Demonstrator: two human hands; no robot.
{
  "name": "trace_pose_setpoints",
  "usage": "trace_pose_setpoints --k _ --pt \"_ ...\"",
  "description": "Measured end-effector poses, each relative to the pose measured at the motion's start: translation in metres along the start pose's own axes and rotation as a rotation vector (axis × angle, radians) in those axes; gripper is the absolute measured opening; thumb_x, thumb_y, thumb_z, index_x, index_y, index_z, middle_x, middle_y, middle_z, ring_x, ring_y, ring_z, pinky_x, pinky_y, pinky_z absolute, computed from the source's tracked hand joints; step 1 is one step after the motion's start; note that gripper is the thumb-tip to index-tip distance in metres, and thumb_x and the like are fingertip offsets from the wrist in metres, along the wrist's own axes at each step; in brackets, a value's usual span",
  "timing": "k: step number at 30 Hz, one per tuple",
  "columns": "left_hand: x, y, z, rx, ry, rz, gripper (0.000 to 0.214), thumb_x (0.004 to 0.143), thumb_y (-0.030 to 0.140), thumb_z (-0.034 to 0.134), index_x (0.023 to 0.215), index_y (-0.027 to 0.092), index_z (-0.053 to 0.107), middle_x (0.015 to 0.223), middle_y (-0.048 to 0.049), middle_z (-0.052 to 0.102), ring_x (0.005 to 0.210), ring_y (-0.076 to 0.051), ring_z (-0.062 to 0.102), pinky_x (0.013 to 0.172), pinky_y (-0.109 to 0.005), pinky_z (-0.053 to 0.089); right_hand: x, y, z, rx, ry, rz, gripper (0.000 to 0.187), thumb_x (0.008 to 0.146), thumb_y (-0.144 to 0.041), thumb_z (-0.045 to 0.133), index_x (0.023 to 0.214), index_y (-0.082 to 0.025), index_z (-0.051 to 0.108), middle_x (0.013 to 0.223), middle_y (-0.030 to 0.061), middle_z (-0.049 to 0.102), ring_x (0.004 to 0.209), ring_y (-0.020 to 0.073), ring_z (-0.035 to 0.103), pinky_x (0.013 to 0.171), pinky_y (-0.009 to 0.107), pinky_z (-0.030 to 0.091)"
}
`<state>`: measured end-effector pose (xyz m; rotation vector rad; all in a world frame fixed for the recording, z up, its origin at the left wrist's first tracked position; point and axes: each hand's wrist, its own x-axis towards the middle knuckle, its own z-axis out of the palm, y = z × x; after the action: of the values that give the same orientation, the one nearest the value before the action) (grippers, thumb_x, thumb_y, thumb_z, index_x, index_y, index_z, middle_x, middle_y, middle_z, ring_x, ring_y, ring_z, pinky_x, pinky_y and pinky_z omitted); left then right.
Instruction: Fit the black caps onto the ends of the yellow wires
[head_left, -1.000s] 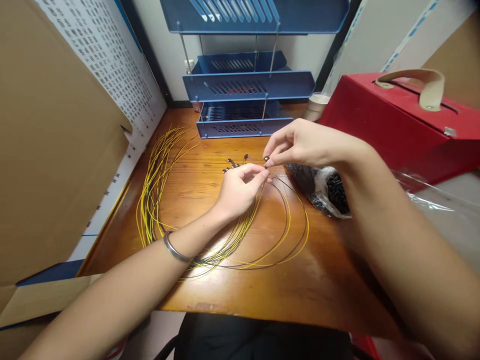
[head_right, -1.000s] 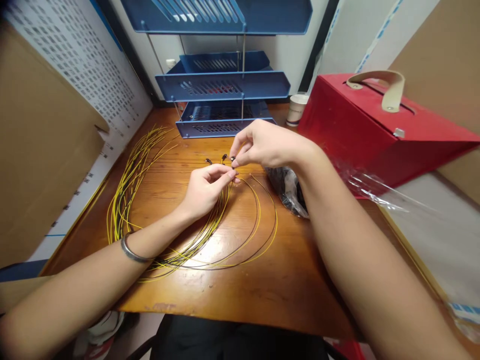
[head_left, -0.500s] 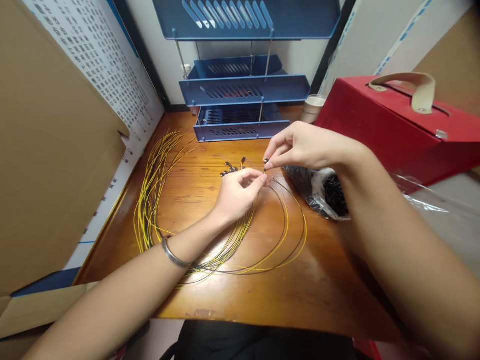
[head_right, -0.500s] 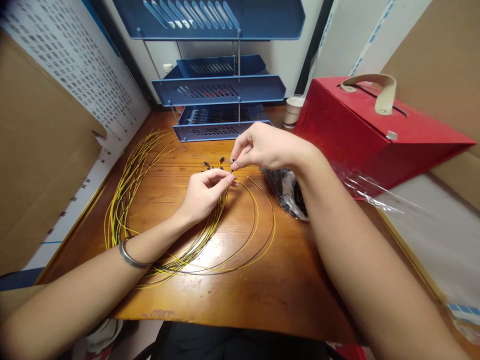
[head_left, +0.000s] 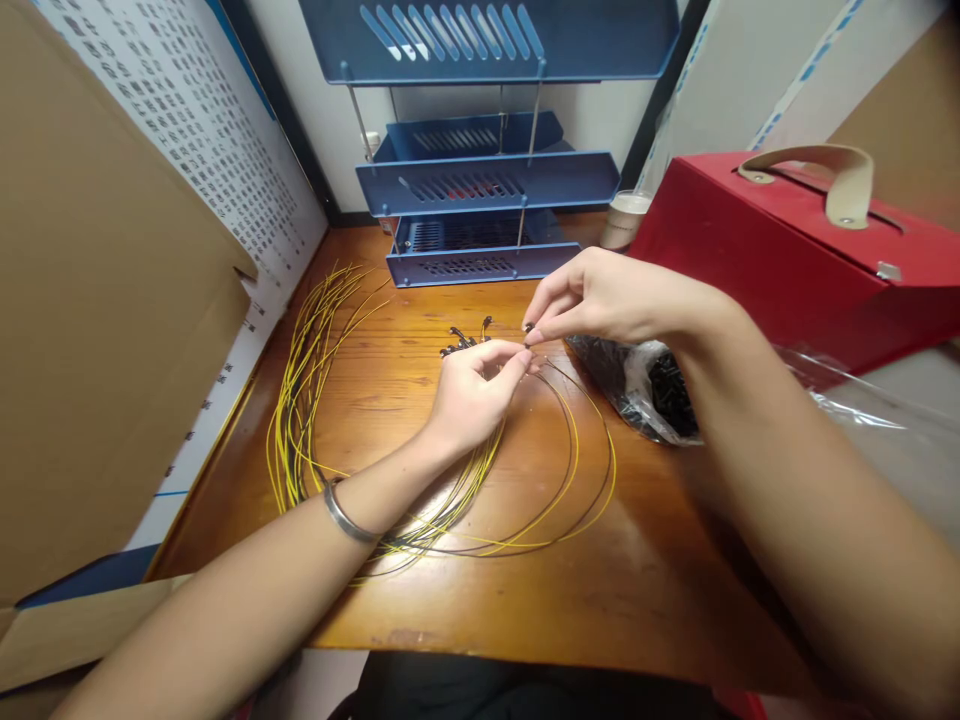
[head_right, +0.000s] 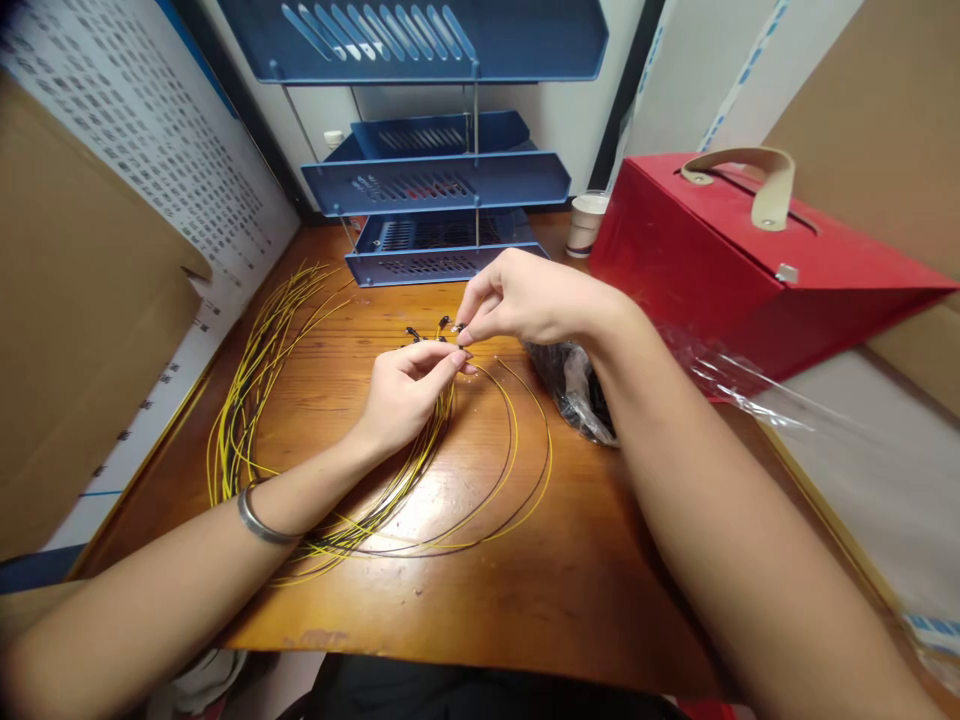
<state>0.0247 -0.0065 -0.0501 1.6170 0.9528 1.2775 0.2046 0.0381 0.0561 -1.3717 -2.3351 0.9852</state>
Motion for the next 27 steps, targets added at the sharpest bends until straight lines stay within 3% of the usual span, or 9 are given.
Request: trace_pose_setpoints --k 14,21,27 --pt "-0.0008 0.0008 -0.0027 0.046 -0.026 -0.052 0.018 0.089 0.03 0.067 0.085 0.014 0.075 0.086 -0.0067 0.08 0.078 -0.018 0.074 0.078 -0.028 0.056 -0.0011 -0.0011 -0.0008 -0.027 -0.009 0.019 0.025 0.076 -0.043 0.079 0.089 -0.021 0.077 0.087 0.0031 0.079 0.087 0.0239 0.075 0.078 0.034 0.059" --pt "-0.0024 0.0003 -0.0028 0.049 -0.028 0.002 0.02 0.092 0.03 0.065 0.083 0.014 0.074 0.082 -0.006 0.079 0.076 -0.017 0.073 0.077 -0.028 0.055 -0.0027 -0.0037 -0.0015 -0.044 0.01 0.02 0.02 0.077 -0.039 0.079 0.087 -0.022 0.077 0.087 0.0023 0.079 0.089 0.0239 0.075 0.075 0.033 0.058" --pt "-0.0018 -0.0006 -0.0034 0.073 -0.045 -0.04 0.022 0.092 0.032 0.064 0.085 0.015 0.075 0.084 -0.0063 0.079 0.078 -0.018 0.073 0.078 -0.028 0.054 -0.0024 -0.0072 -0.0003 -0.024 -0.019 0.026 0.016 0.076 -0.036 0.078 0.084 -0.022 0.076 0.085 0.0029 0.079 0.084 0.0229 0.075 0.075 0.033 0.059"
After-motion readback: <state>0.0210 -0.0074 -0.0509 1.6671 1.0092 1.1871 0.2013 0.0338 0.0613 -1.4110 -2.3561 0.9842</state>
